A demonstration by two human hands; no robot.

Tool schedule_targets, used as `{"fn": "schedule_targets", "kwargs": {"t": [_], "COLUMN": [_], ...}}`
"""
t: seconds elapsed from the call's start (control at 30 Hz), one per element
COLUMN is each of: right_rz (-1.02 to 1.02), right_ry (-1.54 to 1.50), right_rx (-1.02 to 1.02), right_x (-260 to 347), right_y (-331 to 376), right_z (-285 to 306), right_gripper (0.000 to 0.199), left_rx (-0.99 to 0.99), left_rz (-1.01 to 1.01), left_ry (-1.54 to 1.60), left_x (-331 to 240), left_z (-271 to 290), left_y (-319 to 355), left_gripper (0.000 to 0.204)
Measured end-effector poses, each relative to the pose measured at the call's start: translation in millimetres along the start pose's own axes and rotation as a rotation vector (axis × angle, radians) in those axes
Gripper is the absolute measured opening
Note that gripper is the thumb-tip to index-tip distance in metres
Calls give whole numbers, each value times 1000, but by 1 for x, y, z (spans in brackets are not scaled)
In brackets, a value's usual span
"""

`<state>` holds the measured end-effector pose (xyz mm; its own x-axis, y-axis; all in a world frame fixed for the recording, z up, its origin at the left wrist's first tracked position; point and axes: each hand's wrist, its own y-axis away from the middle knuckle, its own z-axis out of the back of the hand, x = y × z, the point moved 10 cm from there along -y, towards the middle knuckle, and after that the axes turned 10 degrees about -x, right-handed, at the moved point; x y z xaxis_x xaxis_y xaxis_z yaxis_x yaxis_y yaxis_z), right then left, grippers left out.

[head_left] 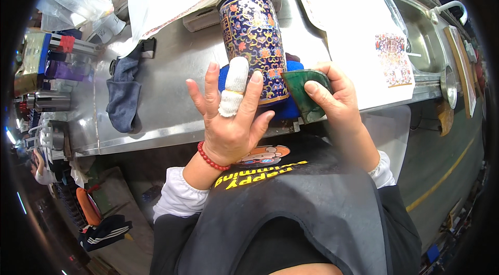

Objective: The person holds a decorated ceramic vase and scrubs its surface with a green sponge. The person rotates the vase to clean different sides, then places it on a tray with other similar vases and picks up a plain blue vase to continue the task.

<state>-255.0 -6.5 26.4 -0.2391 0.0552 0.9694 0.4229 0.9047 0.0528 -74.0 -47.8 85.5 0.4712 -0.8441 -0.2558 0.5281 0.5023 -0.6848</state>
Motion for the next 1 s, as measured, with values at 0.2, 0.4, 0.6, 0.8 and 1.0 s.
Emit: {"fn": "schedule_targets", "kwargs": {"t": [0.2, 0.4, 0.6, 0.8, 1.0], "right_rz": [23, 24, 4, 28, 13], "right_ry": [30, 3, -5, -63, -26], "right_rx": [2, -4, 1, 16, 48], "right_x": [1, 1, 1, 6, 0], "right_y": [-2, -2, -1, 1, -3], "right_z": [1, 0, 1, -5, -9], "right_gripper": [22, 22, 22, 21, 20], "left_rx": [-3, -26, 8, -50, -19], "left_rz": [-58, -151, 20, 99, 15], "left_ry": [-33, -6, -26, 137, 27], "left_x": [-6, -14, 8, 22, 6], "left_z": [-5, -2, -9, -14, -12], "left_y": [6, 3, -4, 7, 19], "left_gripper": [61, 61, 83, 86, 73]}}
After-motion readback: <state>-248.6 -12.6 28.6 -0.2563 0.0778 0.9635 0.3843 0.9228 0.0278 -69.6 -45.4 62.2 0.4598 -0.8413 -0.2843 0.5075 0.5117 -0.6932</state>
